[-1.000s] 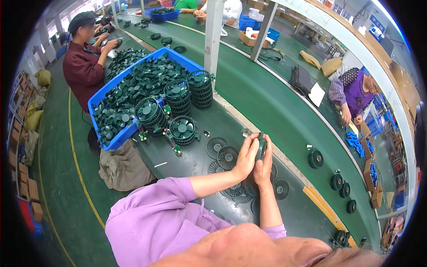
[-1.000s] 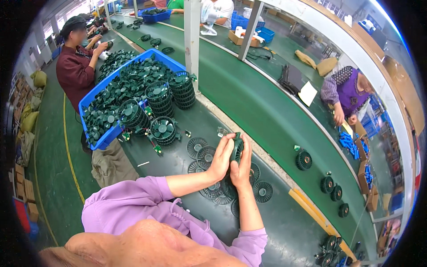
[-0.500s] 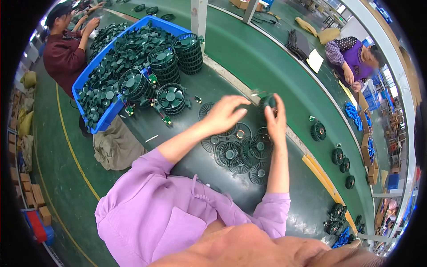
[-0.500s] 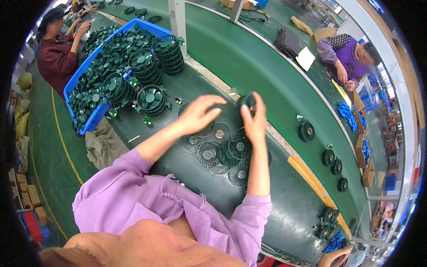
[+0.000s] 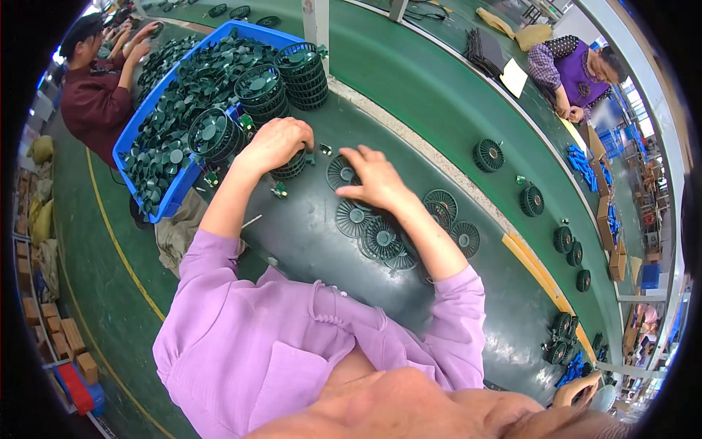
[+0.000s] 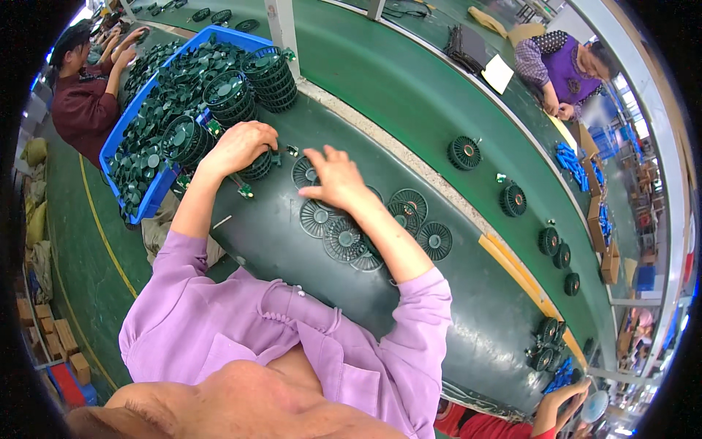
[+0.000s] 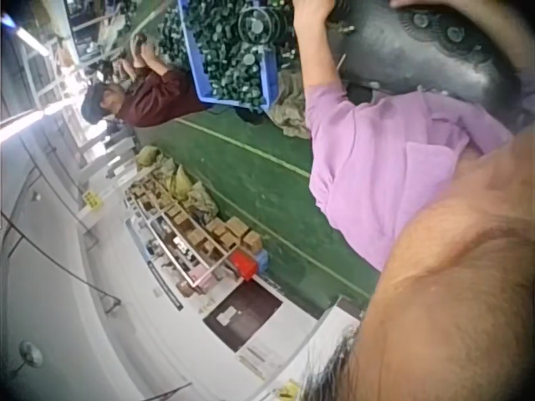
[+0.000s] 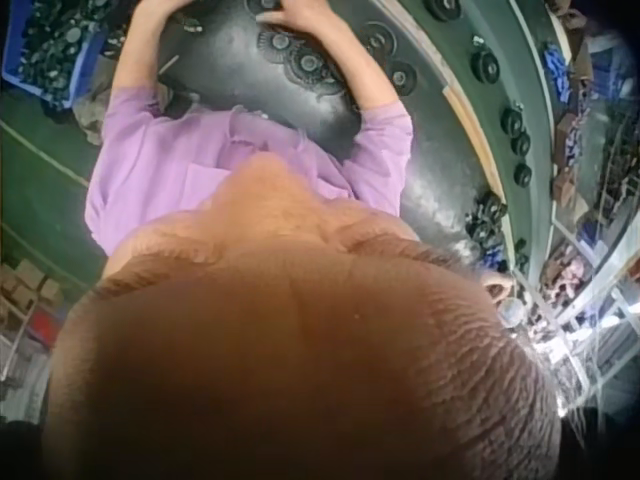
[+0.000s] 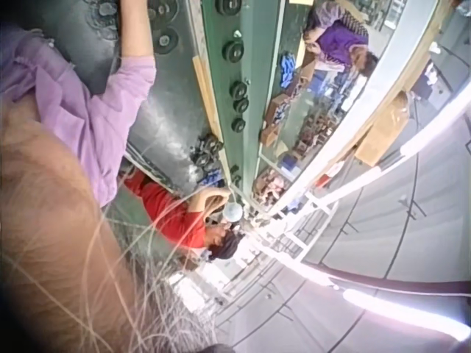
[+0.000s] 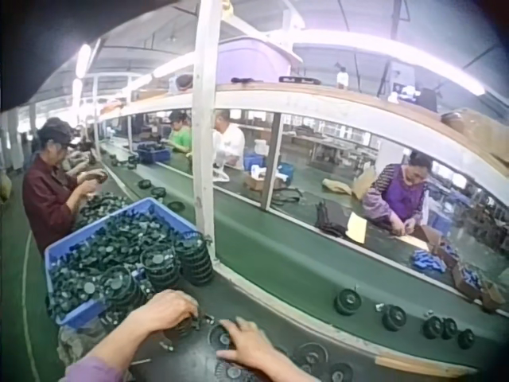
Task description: The person assembles mini fan housings by picking up fan components from the table and conveyor belt, snapping the grilles together by hand, and placing the assembled units back onto the conveyor belt.
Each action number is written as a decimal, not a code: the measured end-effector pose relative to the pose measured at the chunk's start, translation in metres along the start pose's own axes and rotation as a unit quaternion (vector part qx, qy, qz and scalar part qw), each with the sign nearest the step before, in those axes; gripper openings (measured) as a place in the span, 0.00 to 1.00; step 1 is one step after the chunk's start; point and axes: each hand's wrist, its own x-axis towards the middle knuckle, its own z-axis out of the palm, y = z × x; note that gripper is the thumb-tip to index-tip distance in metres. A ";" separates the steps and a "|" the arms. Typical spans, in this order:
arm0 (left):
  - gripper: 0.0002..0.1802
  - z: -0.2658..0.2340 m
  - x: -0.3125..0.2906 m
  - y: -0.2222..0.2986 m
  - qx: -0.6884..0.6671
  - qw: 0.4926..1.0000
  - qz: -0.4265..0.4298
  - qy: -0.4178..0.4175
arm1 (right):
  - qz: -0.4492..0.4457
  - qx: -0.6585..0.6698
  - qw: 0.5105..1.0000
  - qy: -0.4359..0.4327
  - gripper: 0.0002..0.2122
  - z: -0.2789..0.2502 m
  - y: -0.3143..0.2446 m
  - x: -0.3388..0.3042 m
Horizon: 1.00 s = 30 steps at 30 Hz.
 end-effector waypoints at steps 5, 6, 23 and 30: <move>0.07 -0.029 -0.005 0.012 0.019 0.988 -0.106 0.107 | 0.041 -0.093 0.994 -0.037 0.38 0.007 -0.022 0.003; 0.08 -0.036 -0.007 0.016 0.023 0.983 -0.129 0.127 | 0.042 -0.076 0.995 -0.038 0.38 0.003 -0.022 0.003; 0.24 0.070 0.017 0.071 -0.762 0.626 -0.136 0.096 | -0.025 0.062 0.954 0.293 0.43 -0.031 -0.019 -0.030; 0.23 0.069 0.030 0.102 -0.807 0.562 -0.134 0.122 | -0.053 0.067 0.955 0.283 0.38 -0.032 -0.014 -0.031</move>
